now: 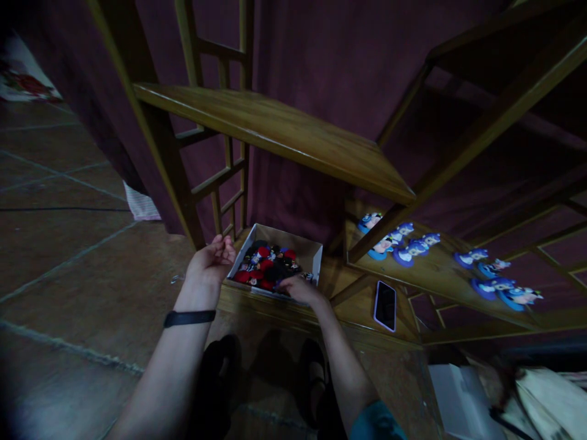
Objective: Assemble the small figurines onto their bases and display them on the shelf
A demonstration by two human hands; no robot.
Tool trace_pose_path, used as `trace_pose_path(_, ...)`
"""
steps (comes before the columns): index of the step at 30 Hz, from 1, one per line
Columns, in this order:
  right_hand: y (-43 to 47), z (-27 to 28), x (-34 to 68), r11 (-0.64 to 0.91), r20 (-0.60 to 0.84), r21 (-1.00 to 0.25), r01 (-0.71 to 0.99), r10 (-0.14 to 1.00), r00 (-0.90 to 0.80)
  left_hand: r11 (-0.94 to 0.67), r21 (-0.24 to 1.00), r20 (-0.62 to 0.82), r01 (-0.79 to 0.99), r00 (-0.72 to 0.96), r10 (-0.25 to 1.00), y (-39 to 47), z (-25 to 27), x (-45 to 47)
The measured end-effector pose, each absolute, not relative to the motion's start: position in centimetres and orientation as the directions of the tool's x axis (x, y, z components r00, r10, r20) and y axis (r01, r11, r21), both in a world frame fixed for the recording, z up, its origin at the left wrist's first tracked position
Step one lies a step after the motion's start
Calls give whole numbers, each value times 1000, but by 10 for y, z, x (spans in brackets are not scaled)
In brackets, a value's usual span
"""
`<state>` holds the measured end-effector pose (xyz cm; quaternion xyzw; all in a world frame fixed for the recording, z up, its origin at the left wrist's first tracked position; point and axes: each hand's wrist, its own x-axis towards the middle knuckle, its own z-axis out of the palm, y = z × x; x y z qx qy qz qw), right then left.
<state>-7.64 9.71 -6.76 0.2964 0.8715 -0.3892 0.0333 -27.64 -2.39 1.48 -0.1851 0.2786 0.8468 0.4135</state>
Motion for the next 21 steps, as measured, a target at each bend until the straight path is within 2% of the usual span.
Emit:
trace_pose_path(2, 88, -70, -83, 542, -332, -659, 521, 412, -848, -500, 315, -542, -807, -585, 603, -23, 14, -276)
trace_pose_path(5, 84, -76, -91, 548, -347, -647, 530, 407, -845, -492, 310, -547, -814, -576, 608, -23, 14, -276)
trace_pose_path(7, 88, -80, -94, 563, -312, -618, 549, 465, -829, -489, 309, -549, -816, -573, 609, -23, 14, -276)
trace_pose_path(11, 106, -81, -90, 552, -137, -524, 649, 697, -704, -497, 303, -553, -813, -575, 604, -23, 15, -277)
trace_pose_path(13, 112, -76, -92, 537, -76, -515, 668, 748, -660, -499, 299, -556, -813, -574, 602, -23, 15, -276)
trace_pose_path(15, 111, -71, -103, 601, -10, -531, 598, 701, -713, -497, 300, -557, -814, -573, 601, -22, 15, -276)
trace_pose_path(18, 99, -68, -133, 764, 80, -527, 373, 481, -873, -497, 305, -561, -812, -575, 596, -20, 15, -273)
trace_pose_path(21, 82, -73, -164, 832, 11, -444, 334, 378, -926, -488, 298, -570, -821, -563, 599, -19, 17, -272)
